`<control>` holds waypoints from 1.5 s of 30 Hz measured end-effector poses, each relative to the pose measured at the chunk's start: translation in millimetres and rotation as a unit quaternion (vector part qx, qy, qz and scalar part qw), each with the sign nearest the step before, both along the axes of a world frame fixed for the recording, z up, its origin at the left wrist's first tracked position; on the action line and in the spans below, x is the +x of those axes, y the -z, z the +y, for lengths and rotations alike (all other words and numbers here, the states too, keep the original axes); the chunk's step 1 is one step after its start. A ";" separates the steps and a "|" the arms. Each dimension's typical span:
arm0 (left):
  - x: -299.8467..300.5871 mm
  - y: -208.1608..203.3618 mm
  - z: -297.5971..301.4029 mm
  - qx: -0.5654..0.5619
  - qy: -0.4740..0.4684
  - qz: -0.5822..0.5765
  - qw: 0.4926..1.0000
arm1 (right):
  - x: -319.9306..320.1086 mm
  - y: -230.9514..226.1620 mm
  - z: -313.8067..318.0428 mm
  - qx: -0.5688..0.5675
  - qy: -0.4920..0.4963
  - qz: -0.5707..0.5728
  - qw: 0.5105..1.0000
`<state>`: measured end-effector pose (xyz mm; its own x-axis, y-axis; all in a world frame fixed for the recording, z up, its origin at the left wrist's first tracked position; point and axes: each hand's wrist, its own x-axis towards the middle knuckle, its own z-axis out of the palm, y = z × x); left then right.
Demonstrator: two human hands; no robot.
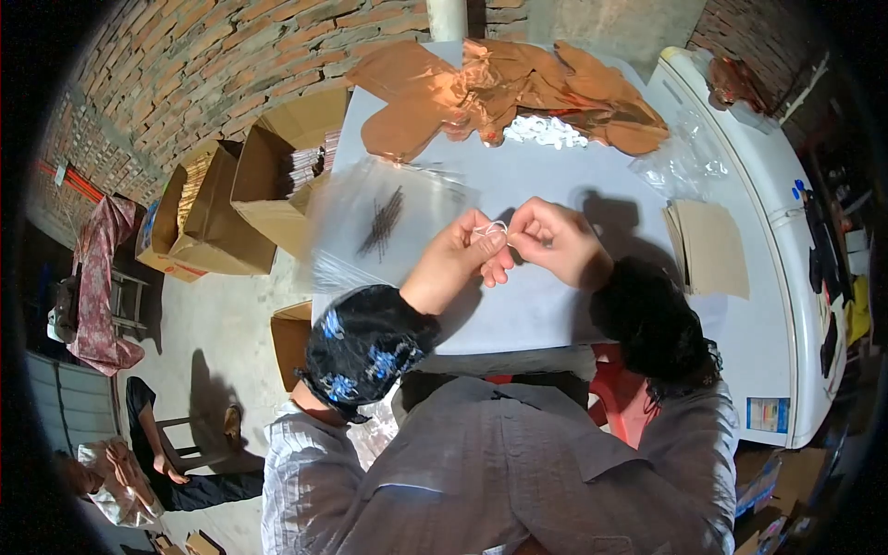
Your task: The person strings small circular filters onto a wire by hand for assembly.
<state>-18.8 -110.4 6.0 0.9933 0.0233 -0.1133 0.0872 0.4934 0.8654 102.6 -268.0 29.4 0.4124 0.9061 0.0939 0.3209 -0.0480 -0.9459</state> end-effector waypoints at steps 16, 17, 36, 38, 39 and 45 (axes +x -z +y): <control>-5.4 -2.5 1.1 0.174 -0.180 -0.148 0.957 | -4.7 -7.1 1.5 0.050 0.072 0.320 0.943; -5.0 -7.0 15.3 0.122 -0.119 -0.053 0.984 | -4.2 -11.1 -2.2 0.048 0.082 0.219 0.971; 3.9 -24.8 14.7 -0.133 0.088 0.136 0.978 | -10.0 -20.7 -8.7 0.166 -0.020 -0.411 0.896; 3.5 -18.4 17.3 -0.097 0.093 0.088 0.987 | -12.1 -12.3 -8.4 0.166 0.002 -0.389 0.906; 2.2 -17.8 13.3 0.002 0.061 0.025 0.998 | -13.8 -5.7 -9.0 0.112 0.038 -0.187 0.975; -4.3 -23.6 1.3 0.557 -0.052 -0.260 0.787 | 0.8 6.1 -10.6 -0.022 0.018 0.359 0.933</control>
<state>-23.2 -109.1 29.6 0.8847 -0.0953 0.4564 -0.4127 -0.6155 0.6714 103.4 -278.6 23.3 0.3846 0.8872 -0.2551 -0.3965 -0.0908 -0.9135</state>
